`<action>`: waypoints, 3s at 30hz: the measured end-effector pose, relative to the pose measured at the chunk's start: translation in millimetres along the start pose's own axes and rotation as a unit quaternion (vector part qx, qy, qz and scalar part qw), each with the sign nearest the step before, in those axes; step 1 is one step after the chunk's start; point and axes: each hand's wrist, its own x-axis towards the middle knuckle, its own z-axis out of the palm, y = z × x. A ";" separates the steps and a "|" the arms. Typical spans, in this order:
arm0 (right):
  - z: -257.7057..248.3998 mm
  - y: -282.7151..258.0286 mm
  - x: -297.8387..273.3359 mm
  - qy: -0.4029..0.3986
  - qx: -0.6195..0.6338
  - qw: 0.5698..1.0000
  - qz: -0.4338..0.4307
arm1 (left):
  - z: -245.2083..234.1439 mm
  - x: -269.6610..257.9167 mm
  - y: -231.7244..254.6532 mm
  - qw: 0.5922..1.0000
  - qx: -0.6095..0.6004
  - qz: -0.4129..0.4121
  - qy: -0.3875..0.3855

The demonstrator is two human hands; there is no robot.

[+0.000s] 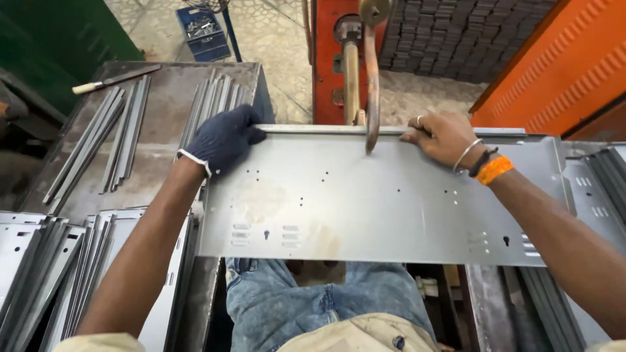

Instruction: The person lays a long metal strip along the edge of a sheet metal panel resting on a workbench, pulls down a lever-mounted curved folding tool to bend the panel edge over the strip, then lifts the panel, repositions it, and stacks finished panels on a side table, repeating the cycle.

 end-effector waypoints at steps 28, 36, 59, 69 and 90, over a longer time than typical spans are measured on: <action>4.7 6.6 -39.3 0.014 0.040 0.999 0.020 | 17.5 -8.7 7.5 0.997 0.044 0.060 -0.032; 2.1 0.3 -39.0 0.017 0.067 0.997 0.032 | 13.2 -6.3 8.5 0.994 0.092 0.031 -0.048; 13.0 -4.2 -41.6 0.038 0.079 0.996 -0.001 | 16.9 -13.6 4.1 0.992 0.100 0.037 -0.065; 5.7 70.1 -74.6 -0.007 -0.038 0.998 0.057 | 46.3 6.7 69.2 0.994 0.012 0.109 -0.030; 16.6 150.7 -111.2 -0.043 -0.094 0.988 0.110 | 64.0 31.5 128.7 0.963 -0.267 0.026 -0.036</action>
